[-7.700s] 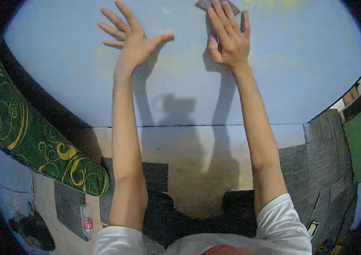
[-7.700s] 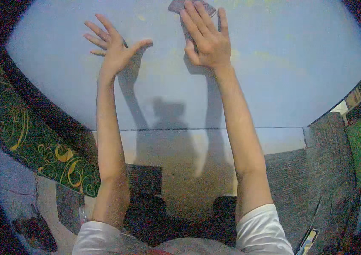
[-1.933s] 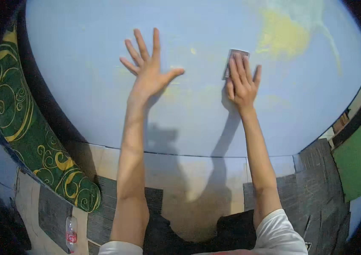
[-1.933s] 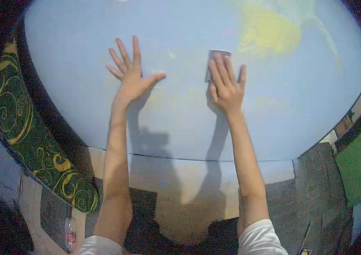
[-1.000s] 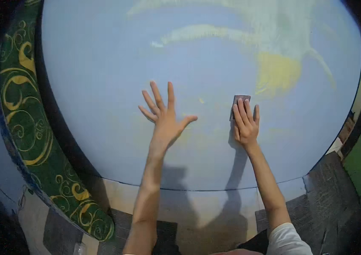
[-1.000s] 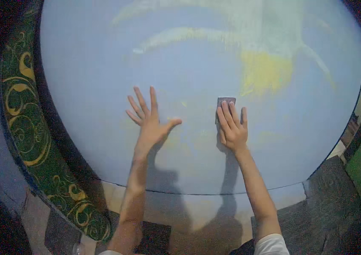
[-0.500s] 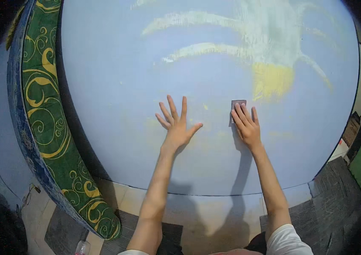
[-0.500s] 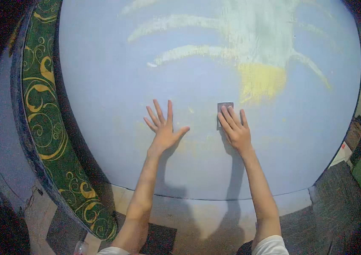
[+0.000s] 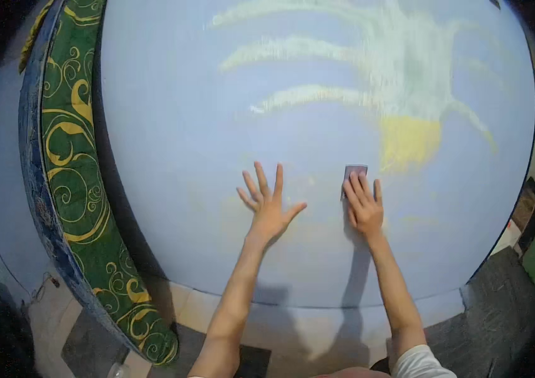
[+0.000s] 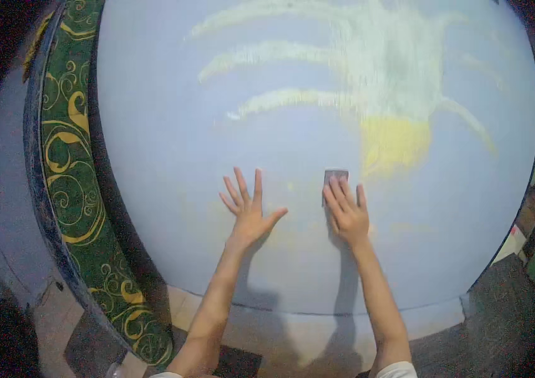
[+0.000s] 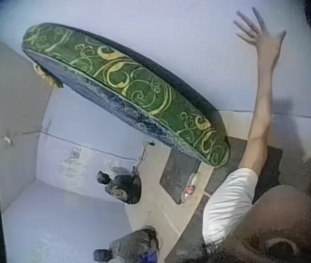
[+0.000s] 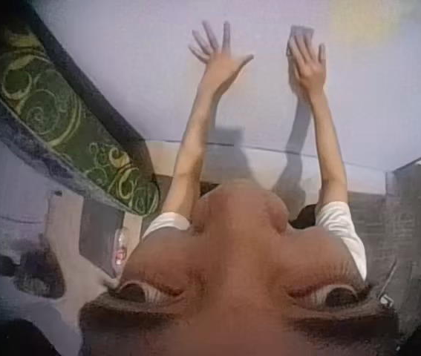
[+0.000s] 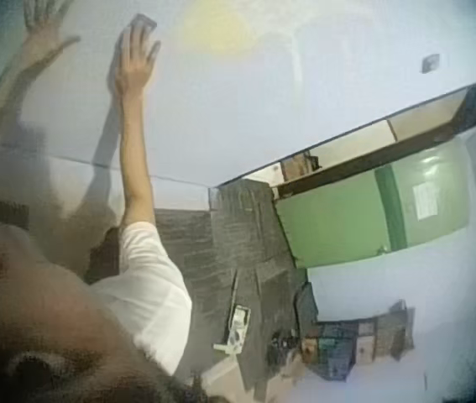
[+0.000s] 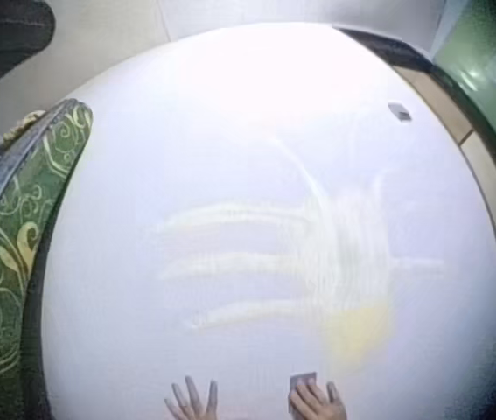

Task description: The person sands a wall using a piece of sandpaper held by hand. They rub the sandpaper against the wall surface with repeated vertical and circular motions while supporting themselves with the other hand.

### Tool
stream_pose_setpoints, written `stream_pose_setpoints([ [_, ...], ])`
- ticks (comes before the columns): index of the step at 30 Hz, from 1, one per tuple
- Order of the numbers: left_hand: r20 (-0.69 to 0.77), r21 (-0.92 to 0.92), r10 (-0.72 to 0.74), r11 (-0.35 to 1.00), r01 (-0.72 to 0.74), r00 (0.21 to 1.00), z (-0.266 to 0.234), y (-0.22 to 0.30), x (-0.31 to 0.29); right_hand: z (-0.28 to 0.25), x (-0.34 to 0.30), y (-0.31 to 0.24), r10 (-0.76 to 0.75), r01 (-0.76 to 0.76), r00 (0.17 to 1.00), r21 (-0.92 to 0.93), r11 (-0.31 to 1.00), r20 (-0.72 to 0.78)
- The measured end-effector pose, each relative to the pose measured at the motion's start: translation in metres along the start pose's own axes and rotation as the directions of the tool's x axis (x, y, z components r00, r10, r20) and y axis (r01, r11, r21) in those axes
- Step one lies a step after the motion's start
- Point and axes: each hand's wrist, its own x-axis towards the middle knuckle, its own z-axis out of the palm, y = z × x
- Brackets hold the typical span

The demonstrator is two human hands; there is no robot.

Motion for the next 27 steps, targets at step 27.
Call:
stream_pose_setpoints([
  [27,-0.183,0.091,0.318,0.948,-0.306,0.930,-0.457,-0.049,0.432,-0.091,0.746,0.116,-0.749,0.755,0.655,-0.039,0.655,0.099],
])
